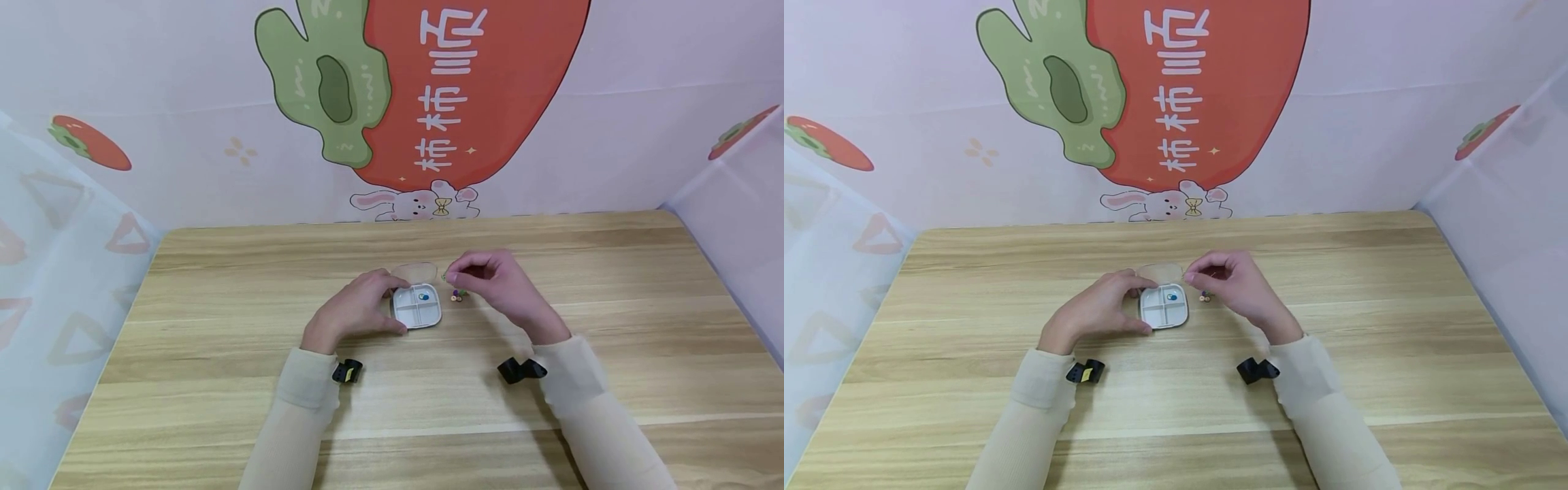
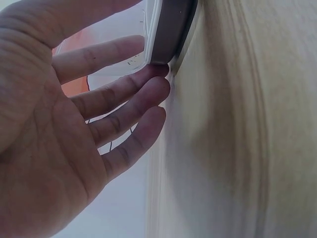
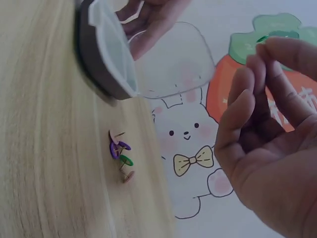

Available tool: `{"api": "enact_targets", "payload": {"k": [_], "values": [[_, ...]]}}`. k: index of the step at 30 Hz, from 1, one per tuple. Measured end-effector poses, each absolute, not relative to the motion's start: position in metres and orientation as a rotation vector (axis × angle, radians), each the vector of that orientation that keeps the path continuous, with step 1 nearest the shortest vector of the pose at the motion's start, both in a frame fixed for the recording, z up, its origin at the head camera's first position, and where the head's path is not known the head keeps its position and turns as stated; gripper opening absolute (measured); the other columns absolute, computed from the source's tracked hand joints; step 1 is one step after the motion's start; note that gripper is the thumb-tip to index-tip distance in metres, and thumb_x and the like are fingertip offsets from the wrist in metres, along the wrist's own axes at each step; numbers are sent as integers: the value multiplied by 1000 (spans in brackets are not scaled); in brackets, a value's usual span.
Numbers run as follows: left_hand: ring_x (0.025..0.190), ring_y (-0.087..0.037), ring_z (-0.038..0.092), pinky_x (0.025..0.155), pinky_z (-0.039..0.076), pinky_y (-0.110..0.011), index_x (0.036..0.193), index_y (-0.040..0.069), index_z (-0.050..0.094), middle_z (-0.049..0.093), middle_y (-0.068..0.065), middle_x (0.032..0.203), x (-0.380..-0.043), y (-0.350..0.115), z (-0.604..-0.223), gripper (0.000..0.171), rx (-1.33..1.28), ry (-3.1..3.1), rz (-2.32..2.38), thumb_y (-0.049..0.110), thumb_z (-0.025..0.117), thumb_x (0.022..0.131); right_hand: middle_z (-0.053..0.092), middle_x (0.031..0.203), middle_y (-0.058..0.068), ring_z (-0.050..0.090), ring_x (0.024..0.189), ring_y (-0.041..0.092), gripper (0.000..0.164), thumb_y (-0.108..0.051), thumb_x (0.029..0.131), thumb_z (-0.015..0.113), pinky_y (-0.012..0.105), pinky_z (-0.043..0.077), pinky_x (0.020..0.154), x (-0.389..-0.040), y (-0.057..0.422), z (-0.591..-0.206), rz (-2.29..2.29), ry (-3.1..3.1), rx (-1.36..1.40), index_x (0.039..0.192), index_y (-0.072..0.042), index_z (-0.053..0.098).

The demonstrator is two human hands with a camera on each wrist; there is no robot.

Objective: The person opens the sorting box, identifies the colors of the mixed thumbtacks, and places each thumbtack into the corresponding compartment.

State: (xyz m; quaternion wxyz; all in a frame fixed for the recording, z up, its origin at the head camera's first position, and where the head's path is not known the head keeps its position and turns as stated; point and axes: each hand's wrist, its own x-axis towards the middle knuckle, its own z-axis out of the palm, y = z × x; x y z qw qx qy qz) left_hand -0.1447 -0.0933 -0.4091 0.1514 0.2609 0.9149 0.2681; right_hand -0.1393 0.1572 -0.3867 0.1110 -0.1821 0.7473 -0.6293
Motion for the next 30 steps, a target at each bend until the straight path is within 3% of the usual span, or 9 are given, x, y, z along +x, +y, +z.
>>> {"api": "enact_targets", "payload": {"k": [7,15,30], "values": [[91,-13,50,81,39,-24,121,15,59,55,7,103,-144,-93,-408,68,753,2619,772,39,82,61,61,81,-3,54,73,18,8,-26,83,67,35,45,63,-135,143,-394,-1514,2533,-654,87,-20,69],[92,-13,50,81,38,-23,122,17,58,56,8,107,-145,-94,-410,69,788,2630,761,41,82,61,57,77,-7,53,70,11,4,-23,83,66,27,44,61,-131,129,-404,-1294,2680,-733,83,-19,67],[96,-11,50,84,38,-23,121,16,59,58,6,112,-144,-90,-409,67,819,2632,763,39,81,63,53,70,-10,49,63,8,4,-23,82,63,27,41,56,-125,114,-412,-1057,2885,-641,79,-22,66]]}}
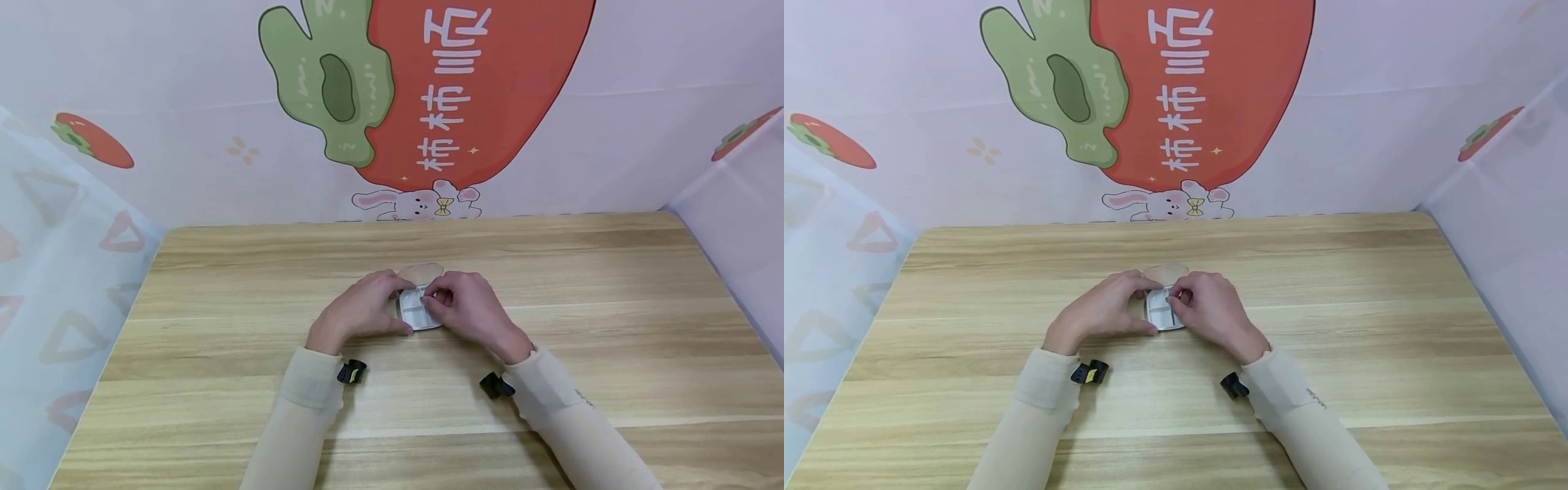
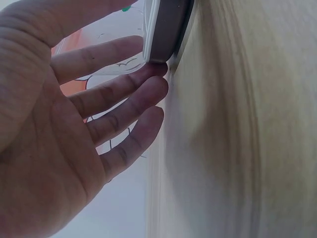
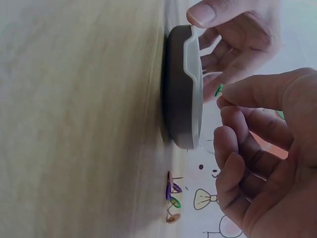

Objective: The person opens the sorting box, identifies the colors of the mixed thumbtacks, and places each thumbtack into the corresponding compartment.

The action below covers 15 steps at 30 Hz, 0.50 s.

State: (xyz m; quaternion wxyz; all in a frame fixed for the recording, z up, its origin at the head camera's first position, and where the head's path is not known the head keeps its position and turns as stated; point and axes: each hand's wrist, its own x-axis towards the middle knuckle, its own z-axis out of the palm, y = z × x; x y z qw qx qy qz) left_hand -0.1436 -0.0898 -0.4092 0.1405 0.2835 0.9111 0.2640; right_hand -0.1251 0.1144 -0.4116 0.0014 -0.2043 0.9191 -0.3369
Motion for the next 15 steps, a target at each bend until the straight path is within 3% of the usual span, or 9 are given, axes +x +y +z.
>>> {"api": "enact_targets", "payload": {"k": [15], "values": [[95,-12,50,82,38,-24,120,16,60,56,7,109,-141,-84,-408,64,821,2616,758,40,81,64,50,64,-12,46,60,8,5,-24,82,64,27,37,55,-124,110,-416,-910,2947,-655,81,-20,67]]}}
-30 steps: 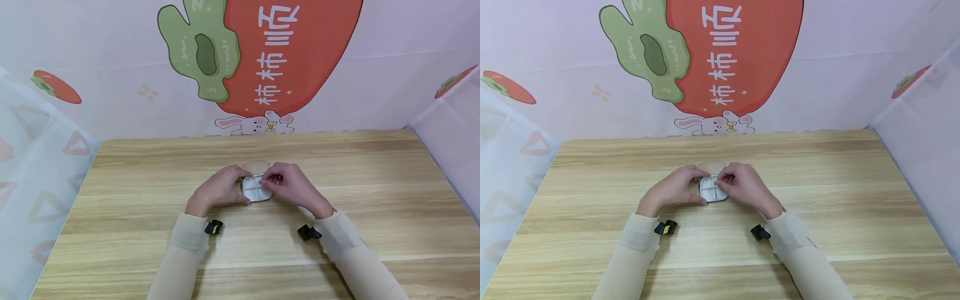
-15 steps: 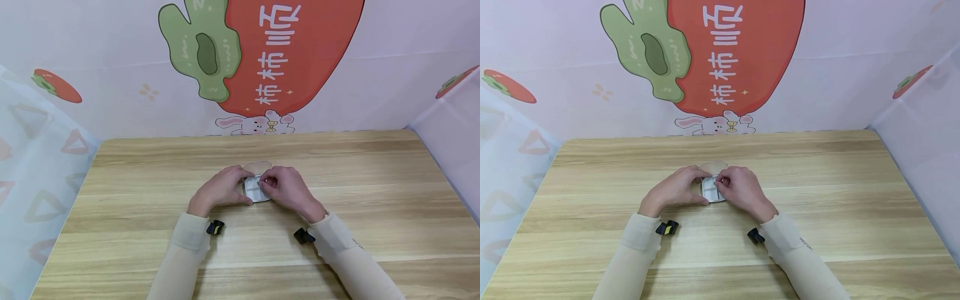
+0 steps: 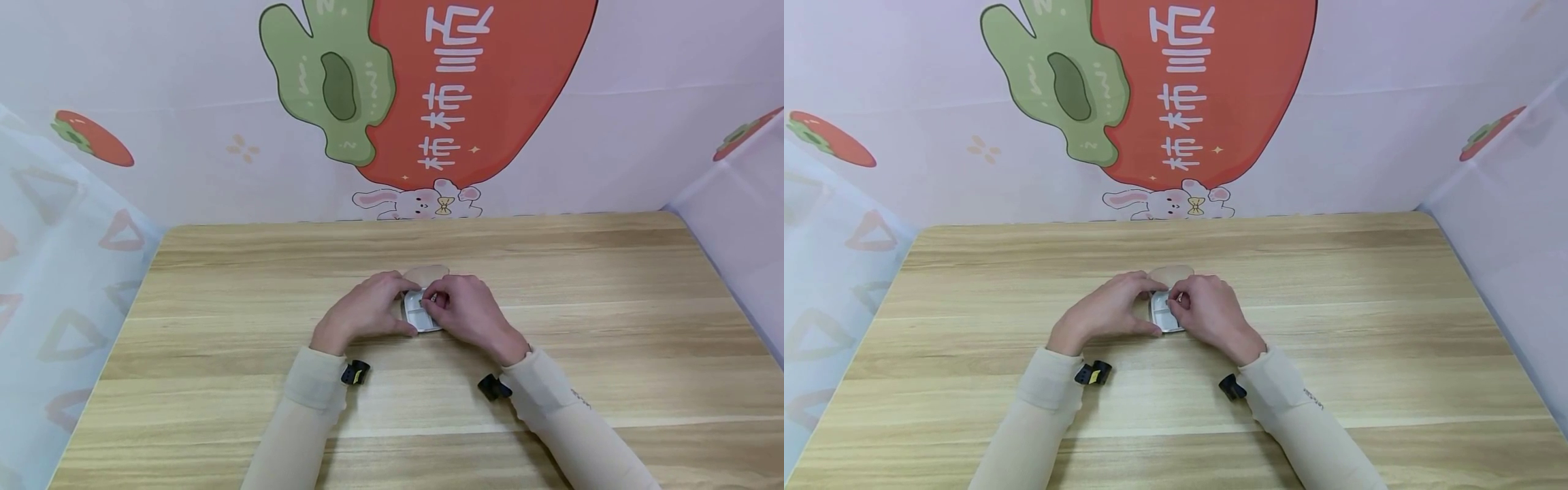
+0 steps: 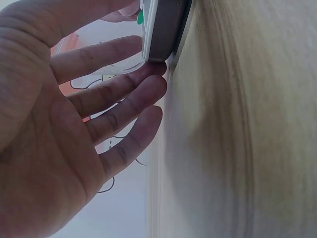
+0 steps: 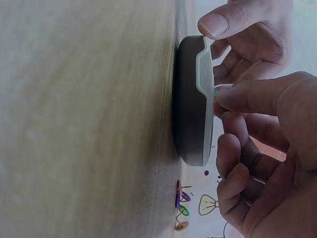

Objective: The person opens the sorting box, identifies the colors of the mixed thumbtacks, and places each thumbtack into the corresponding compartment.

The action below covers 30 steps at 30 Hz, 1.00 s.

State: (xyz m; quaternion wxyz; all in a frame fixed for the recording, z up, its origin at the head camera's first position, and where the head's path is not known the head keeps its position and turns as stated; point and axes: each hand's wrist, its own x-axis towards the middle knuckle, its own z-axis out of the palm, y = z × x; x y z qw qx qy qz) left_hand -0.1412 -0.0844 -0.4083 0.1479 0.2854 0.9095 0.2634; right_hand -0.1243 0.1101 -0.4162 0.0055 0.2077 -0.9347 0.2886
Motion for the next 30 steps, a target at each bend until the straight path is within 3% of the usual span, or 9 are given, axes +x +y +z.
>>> {"api": "enact_targets", "payload": {"k": [30], "values": [[92,-10,50,81,38,-23,119,20,61,57,9,107,-142,-81,-410,62,852,2609,758,39,81,63,50,65,-8,45,58,10,11,-25,82,63,27,34,49,-123,107,-419,800,-2951,606,84,-18,70]]}}
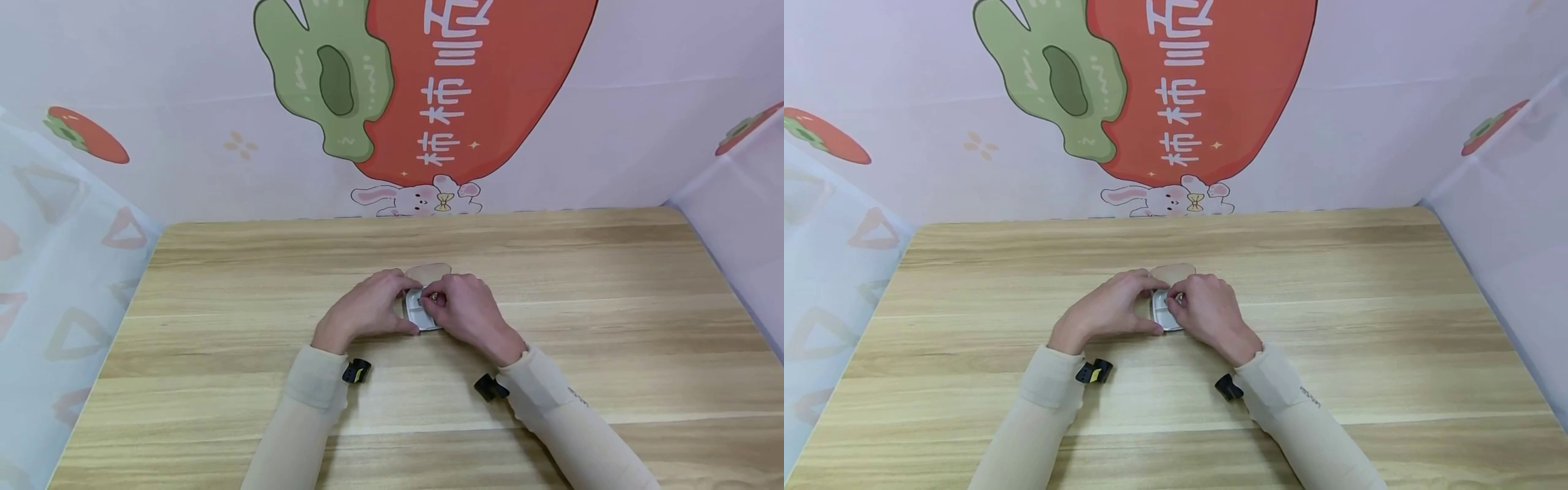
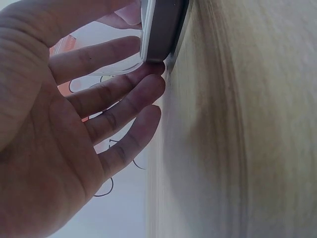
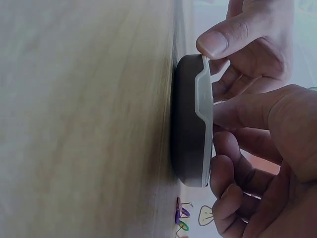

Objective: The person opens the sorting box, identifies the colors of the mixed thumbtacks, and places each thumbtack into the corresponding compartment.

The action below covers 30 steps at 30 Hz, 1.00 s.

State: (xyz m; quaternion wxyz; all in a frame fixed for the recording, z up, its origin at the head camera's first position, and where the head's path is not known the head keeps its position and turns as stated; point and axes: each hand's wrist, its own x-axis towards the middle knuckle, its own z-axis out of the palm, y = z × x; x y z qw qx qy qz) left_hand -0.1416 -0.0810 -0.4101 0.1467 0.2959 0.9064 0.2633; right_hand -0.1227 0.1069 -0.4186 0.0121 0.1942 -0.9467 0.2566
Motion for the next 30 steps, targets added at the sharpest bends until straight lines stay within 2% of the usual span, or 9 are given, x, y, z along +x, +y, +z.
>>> {"api": "enact_targets", "payload": {"k": [14,21,30], "values": [[93,-11,50,82,37,-23,119,21,60,57,9,108,-142,-82,-410,63,859,2620,749,42,80,63,49,65,-8,44,57,9,11,-26,83,62,27,34,50,-123,108,-417,814,-2938,620,85,-19,71],[99,-11,49,86,37,-24,122,17,58,56,7,114,-143,-84,-408,66,816,2609,744,41,80,65,50,64,-9,45,59,10,9,-28,82,64,28,37,53,-124,117,-405,892,-2922,617,85,-23,70],[94,-13,49,83,38,-24,121,15,59,56,7,109,-144,-90,-407,67,746,2608,767,39,81,63,53,66,-8,48,62,12,7,-27,82,63,29,40,55,-131,132,-396,970,-2921,531,84,-24,69]]}}
